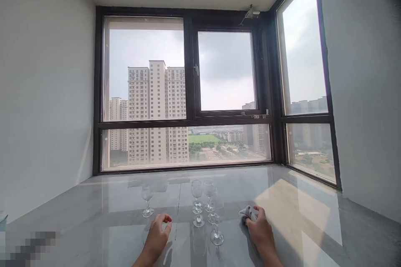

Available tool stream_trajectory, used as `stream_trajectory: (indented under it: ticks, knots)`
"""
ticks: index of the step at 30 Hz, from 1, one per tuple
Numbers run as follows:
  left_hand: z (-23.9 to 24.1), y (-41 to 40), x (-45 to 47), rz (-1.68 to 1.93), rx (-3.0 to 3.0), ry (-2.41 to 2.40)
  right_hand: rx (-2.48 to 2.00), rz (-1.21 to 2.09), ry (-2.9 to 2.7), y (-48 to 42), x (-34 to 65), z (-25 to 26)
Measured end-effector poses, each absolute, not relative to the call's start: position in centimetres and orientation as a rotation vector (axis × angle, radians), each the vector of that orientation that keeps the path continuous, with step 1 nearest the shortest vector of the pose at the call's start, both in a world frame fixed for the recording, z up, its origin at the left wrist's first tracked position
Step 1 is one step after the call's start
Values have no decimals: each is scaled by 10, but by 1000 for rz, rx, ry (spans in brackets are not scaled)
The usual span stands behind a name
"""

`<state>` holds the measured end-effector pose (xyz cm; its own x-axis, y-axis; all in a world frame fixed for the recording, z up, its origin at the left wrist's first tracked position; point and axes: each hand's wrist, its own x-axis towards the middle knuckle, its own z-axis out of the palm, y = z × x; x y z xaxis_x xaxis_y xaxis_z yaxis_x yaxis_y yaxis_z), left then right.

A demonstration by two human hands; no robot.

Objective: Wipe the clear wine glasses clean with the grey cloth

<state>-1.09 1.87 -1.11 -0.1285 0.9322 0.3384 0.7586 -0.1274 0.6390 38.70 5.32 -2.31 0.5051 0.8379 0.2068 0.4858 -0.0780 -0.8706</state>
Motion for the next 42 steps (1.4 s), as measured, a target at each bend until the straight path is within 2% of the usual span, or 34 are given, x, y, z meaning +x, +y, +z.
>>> stream_trajectory:
  ticks: [4, 8, 22, 29, 36, 42]
  knots:
    - [4, 2, 62, 886, 2168, 1621, -1759, 420, -1148, 54, 387, -25]
    - [13, 10, 100, 685, 2210, 1685, -1736, 397, -1153, 53, 387, -26]
    - [3, 35, 113, 544, 2219, 1744, -1739, 415, -1133, 53, 387, -24]
    - [9, 4, 87, 471, 2272, 1712, -1734, 423, -1136, 50, 386, -23]
    - [3, -40, 6, 474, 2161, 1917, -1766, 467, -1147, 49, 388, -22]
    - [9, -42, -61, 550, 2123, 2083, -1799, 466, -1159, 49, 389, -22]
